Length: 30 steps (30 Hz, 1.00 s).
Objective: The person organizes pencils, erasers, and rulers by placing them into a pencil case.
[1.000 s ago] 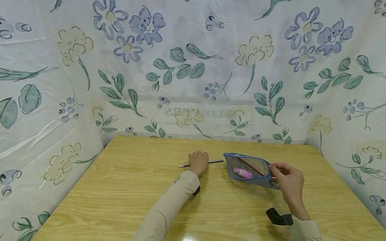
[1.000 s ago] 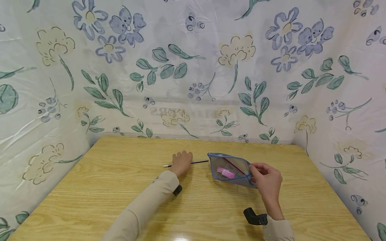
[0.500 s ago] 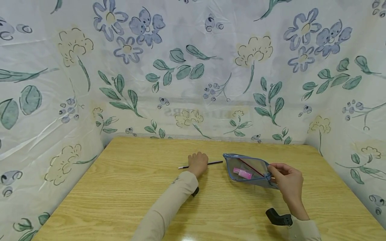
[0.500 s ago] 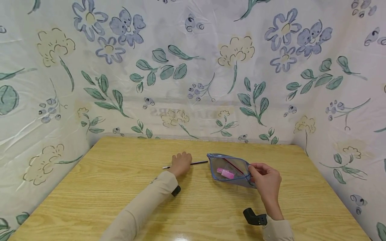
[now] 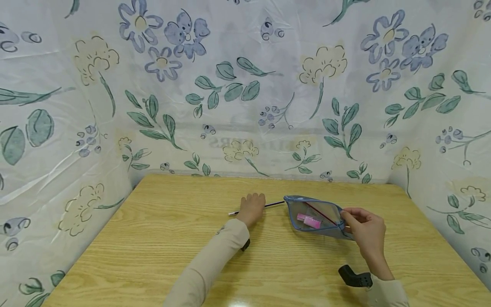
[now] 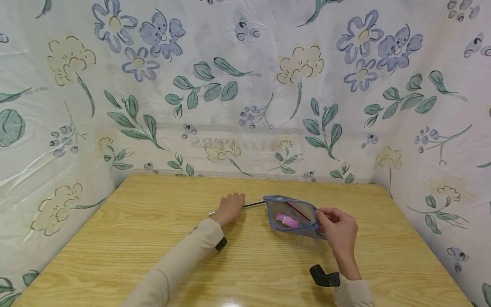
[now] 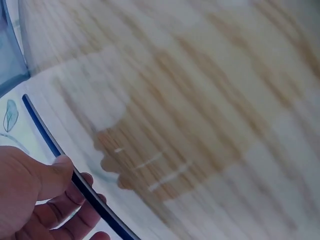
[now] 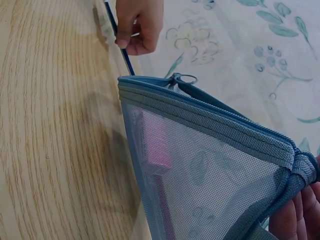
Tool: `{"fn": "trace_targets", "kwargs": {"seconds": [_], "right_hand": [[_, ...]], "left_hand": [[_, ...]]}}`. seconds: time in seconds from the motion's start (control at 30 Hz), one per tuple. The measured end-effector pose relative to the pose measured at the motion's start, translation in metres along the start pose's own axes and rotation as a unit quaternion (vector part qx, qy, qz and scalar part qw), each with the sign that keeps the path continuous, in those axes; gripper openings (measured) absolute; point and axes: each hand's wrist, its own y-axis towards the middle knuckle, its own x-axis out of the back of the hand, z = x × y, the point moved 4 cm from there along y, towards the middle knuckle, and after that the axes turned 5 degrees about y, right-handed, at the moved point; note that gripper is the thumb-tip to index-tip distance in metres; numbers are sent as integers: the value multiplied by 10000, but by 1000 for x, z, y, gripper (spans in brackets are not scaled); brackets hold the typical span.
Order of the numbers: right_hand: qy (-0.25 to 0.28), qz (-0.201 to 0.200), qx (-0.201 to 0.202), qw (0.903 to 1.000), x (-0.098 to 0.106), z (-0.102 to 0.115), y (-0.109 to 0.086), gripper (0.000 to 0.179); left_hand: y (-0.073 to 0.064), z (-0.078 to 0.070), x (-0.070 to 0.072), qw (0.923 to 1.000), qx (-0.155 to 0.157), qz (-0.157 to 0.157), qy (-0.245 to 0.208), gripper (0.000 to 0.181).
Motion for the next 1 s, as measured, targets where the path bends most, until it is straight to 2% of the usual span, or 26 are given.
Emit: {"fn": "trace_targets", "kwargs": {"seconds": [0.07, 0.13, 0.23, 0.33, 0.43, 0.67, 0.9, 1.0], "right_hand": [[22, 14, 8, 10000, 1, -11, 4, 24], [-4, 68, 57, 10000, 1, -13, 5, 25], [9, 14, 18, 10000, 0, -4, 2, 21], [-85, -24, -126, 9999, -1, 14, -4, 20], [-94, -28, -265, 9996, -1, 17, -5, 19], [245, 183, 121, 9995, 2, -14, 5, 20], [-71, 15, -163, 9998, -1, 12, -5, 22], [-72, 48, -288, 9995, -1, 15, -5, 22]], "left_hand": [[-1, 0, 0, 10000, -59, -18, -44, 4], [-2, 0, 1, 9999, -103, -55, -29, 4], [-2, 1, 0, 9999, -128, -92, 3, 4], [-2, 1, -1, 9998, -128, -107, 103, 1], [-2, 1, -2, 9998, -113, -109, 142, 4], [-4, 2, 0, 9994, -305, -103, 137, 15], [-7, 2, 0, 9983, -440, -227, 302, 13], [-9, 4, 0, 9978, -418, -308, 418, 12]]}}
